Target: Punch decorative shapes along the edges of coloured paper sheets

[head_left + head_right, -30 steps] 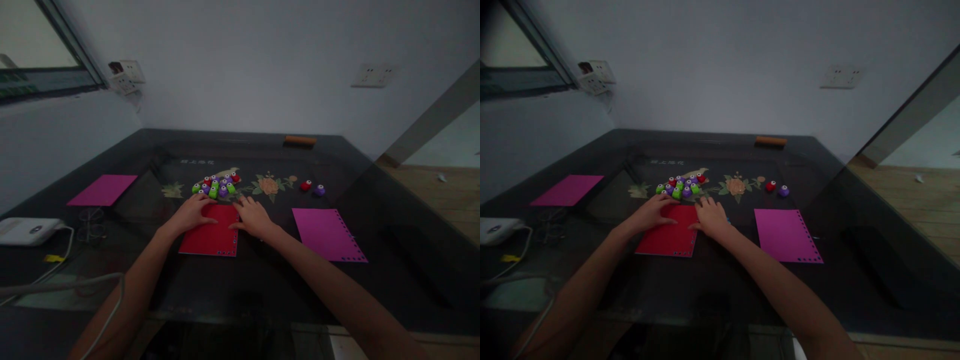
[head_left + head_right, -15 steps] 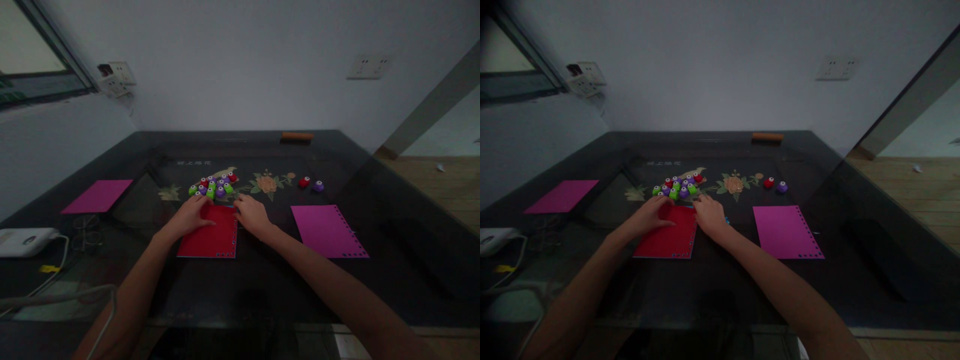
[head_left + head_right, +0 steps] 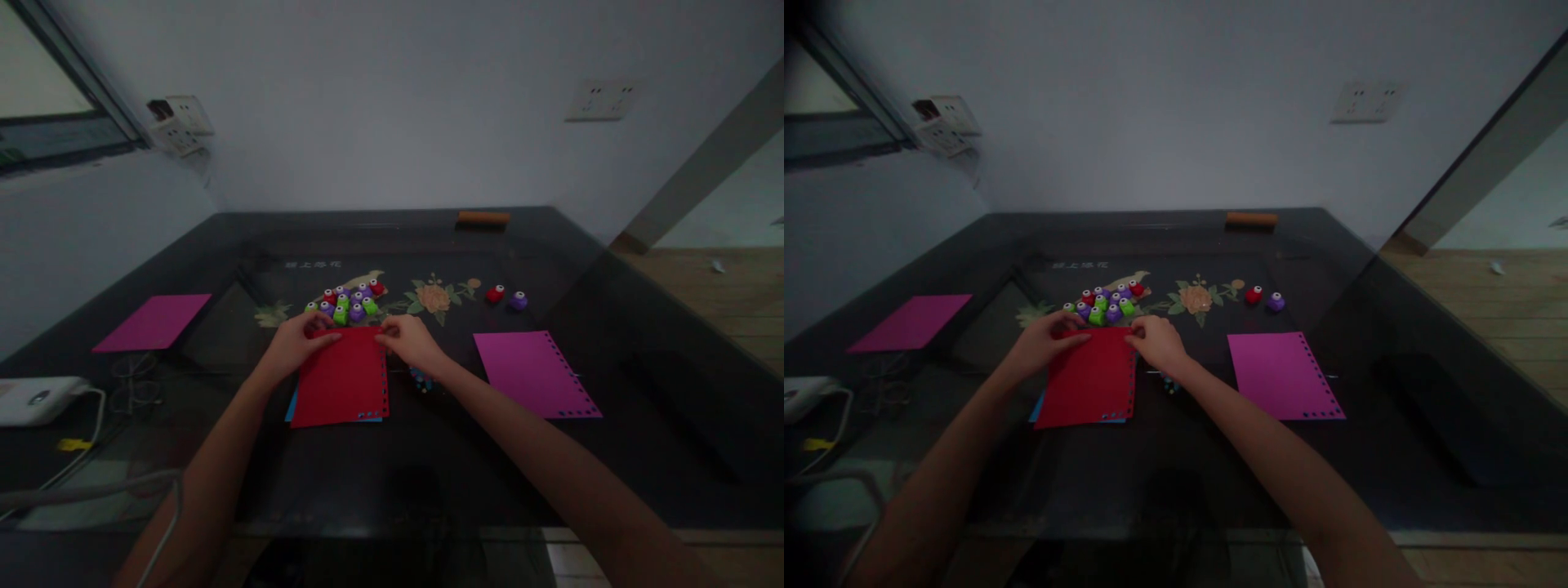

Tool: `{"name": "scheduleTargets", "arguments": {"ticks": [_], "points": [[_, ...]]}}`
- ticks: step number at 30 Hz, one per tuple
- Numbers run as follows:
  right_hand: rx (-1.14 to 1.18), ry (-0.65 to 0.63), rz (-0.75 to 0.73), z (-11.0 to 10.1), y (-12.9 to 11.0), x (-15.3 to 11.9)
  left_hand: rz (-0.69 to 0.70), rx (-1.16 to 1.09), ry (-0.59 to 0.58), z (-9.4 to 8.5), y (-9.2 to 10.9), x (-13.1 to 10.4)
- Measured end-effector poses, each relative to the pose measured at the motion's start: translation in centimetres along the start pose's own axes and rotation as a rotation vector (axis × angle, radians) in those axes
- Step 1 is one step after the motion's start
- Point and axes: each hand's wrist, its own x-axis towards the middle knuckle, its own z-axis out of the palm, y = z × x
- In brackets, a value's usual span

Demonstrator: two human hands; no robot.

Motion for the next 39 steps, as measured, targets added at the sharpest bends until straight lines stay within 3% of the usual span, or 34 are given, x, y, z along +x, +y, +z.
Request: {"name": "scheduleTargets", "arguments": {"ticks": [5, 11, 14, 18, 22, 25, 33, 39], "points": [[0.405, -0.099, 0.110, -0.7, -0.3, 0.1, -0.124, -0.094, 0.026, -0.7, 1.1, 0.0], [0.540, -0.093, 0.106, -2.8, -0.6, 0.2, -0.335, -0.448, 0.053, -0.7, 2.0, -0.6], [0.572, -0.046, 0.100, -4.2, -0.7, 0.2, -0.350, -0.655, 0.001, -0.3, 2.2, -0.8], [0.578, 0.042, 0.073, -6.3, -0.9, 0.2, -0.387, -0.785, -0.168, 0.5, 2.2, -1.1], [0.563, 0.095, 0.035, -8.4, -1.1, -0.2, -0.358, -0.763, -0.347, 0.9, 2.6, -1.6], [0.534, 0.097, 0.013, -9.5, -1.4, -0.7, -0.322, -0.689, -0.413, 1.1, 3.0, -1.9], [0.517, 0.111, -0.077, -10.3, -2.5, -1.5, -0.278, -0.676, -0.383, 1.4, 3.9, -2.9], [0.513, 0.137, -0.095, -10.5, -2.9, -1.8, -0.211, -0.574, -0.451, 1.5, 3.9, -3.1]]}}
